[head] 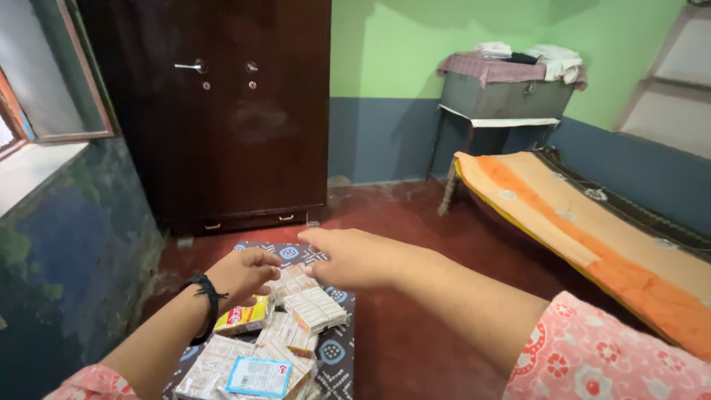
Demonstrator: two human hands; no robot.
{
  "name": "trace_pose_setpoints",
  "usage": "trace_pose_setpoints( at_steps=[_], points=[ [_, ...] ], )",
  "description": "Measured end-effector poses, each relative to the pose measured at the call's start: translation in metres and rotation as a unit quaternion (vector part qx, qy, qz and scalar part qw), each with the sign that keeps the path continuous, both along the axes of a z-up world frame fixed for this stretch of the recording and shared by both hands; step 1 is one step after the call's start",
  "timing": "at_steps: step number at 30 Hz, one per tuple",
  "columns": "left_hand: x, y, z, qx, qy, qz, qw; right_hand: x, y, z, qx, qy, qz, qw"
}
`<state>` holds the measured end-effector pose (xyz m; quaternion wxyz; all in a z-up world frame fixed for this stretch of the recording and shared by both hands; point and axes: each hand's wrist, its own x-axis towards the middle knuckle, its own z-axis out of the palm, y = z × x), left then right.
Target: The person organizes household supplies by moving stacks of packaged items from a patterned table to a wall shelf and back. They handle soap bars, detergent powder bags, and small pink boxes, placing them on the shelf and then returning them to the table in a repetitive sequence.
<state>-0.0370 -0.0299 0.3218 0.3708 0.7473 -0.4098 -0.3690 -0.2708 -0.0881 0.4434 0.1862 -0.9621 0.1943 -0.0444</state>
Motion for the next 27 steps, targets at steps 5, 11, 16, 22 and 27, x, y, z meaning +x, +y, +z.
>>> trace_pose_setpoints(
  at_steps=[5,11,16,22,27],
  points=[
    [-0.009,0.004,0.023,-0.014,-0.108,-0.039,0.993,-0.018,0.0,0.022,0.003,0.025,-0.018,1.0],
    [-0.03,0.019,0.073,-0.018,-0.313,-0.068,0.947,-0.032,0.0,0.046,-0.024,-0.032,0.016,0.999],
    [-0.053,0.029,0.124,-0.023,-0.352,-0.086,0.932,-0.045,0.005,0.072,-0.036,-0.021,0.014,0.999],
    [-0.079,0.045,0.162,-0.035,-0.349,-0.084,0.933,-0.054,0.006,0.084,-0.072,-0.023,0.036,0.996],
    [-0.099,0.057,0.183,-0.06,-0.353,-0.097,0.928,-0.058,0.002,0.092,-0.083,-0.03,0.06,0.994]
  ],
)
